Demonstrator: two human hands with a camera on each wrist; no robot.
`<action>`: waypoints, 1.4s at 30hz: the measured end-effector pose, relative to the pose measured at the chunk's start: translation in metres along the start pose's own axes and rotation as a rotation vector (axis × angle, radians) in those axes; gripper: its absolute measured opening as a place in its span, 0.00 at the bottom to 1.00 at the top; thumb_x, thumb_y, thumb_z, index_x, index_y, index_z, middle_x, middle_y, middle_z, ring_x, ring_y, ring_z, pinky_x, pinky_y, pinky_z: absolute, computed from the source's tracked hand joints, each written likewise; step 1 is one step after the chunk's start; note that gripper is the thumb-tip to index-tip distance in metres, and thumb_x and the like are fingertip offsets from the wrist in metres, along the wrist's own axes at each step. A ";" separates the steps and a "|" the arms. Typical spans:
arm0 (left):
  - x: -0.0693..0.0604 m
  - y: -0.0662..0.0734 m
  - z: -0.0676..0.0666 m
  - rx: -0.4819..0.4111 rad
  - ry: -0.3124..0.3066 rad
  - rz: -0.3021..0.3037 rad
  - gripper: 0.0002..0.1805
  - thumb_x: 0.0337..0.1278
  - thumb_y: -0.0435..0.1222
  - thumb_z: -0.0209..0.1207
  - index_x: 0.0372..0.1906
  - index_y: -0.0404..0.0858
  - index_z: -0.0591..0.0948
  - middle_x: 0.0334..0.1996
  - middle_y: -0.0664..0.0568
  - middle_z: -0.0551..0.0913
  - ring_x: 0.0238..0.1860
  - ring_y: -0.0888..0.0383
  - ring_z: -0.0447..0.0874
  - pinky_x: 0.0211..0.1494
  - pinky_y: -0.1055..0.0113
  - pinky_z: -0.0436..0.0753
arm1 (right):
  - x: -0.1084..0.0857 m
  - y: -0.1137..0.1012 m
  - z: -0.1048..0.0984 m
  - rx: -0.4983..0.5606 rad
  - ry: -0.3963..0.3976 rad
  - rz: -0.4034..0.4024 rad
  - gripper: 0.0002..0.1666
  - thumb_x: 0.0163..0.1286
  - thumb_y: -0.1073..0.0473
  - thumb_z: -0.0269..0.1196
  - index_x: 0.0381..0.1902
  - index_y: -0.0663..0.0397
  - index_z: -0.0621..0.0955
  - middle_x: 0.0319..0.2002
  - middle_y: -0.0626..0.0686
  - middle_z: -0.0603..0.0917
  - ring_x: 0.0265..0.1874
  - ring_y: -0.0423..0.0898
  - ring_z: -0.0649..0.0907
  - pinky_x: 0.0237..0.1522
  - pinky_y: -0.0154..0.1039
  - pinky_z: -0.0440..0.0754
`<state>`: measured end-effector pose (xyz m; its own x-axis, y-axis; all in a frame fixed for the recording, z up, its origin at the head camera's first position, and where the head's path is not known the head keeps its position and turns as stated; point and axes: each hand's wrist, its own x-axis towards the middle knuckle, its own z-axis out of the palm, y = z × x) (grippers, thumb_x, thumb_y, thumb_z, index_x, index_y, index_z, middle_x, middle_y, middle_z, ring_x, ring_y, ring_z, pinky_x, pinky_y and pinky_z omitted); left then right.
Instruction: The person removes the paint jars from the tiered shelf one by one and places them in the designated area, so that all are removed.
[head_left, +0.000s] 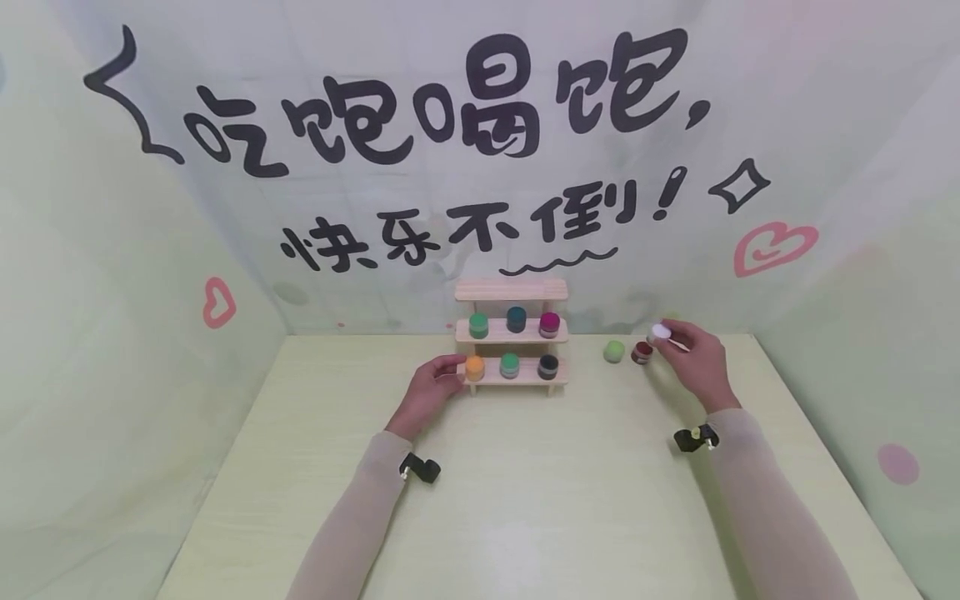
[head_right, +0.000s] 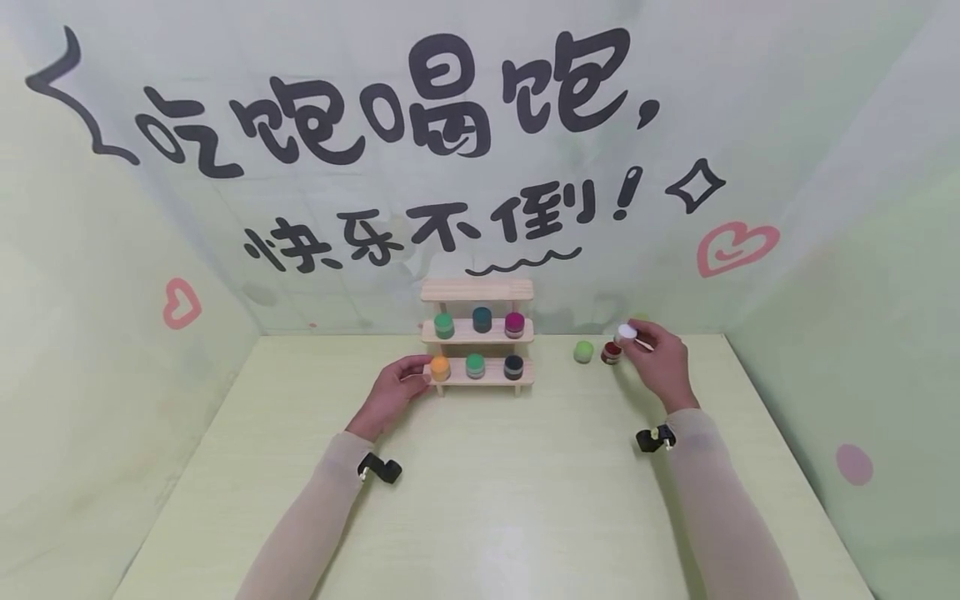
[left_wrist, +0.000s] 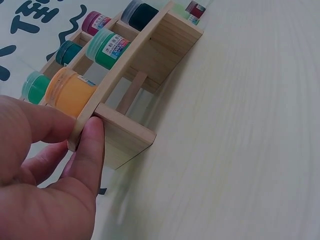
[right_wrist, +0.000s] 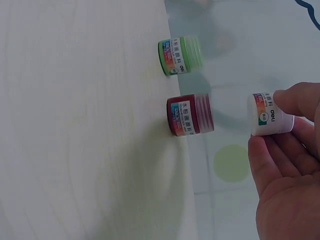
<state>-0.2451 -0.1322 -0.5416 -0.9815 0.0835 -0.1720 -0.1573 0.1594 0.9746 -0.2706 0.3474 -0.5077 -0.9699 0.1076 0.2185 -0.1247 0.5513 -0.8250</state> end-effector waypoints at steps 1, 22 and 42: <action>0.000 0.000 0.000 0.002 0.000 0.000 0.25 0.64 0.32 0.64 0.66 0.46 0.82 0.61 0.44 0.82 0.62 0.50 0.79 0.63 0.63 0.85 | 0.000 0.002 -0.001 0.002 0.005 0.005 0.31 0.73 0.53 0.71 0.68 0.64 0.80 0.66 0.68 0.82 0.59 0.35 0.85 0.51 0.15 0.81; 0.000 0.001 0.001 -0.007 -0.002 -0.015 0.24 0.65 0.31 0.63 0.66 0.47 0.83 0.59 0.45 0.84 0.55 0.53 0.83 0.58 0.65 0.87 | 0.001 0.037 -0.016 -0.134 -0.051 0.070 0.34 0.74 0.49 0.69 0.70 0.64 0.78 0.63 0.69 0.83 0.64 0.69 0.81 0.45 0.17 0.72; 0.001 0.000 0.001 -0.026 -0.005 -0.014 0.25 0.65 0.31 0.62 0.66 0.46 0.82 0.61 0.45 0.82 0.57 0.52 0.82 0.57 0.68 0.87 | 0.001 0.042 -0.017 -0.156 -0.129 0.143 0.39 0.75 0.45 0.68 0.73 0.65 0.75 0.67 0.69 0.81 0.65 0.67 0.81 0.55 0.29 0.78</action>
<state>-0.2459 -0.1307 -0.5421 -0.9786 0.0866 -0.1867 -0.1741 0.1350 0.9754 -0.2738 0.3845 -0.5333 -0.9953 0.0922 0.0287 0.0395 0.6600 -0.7503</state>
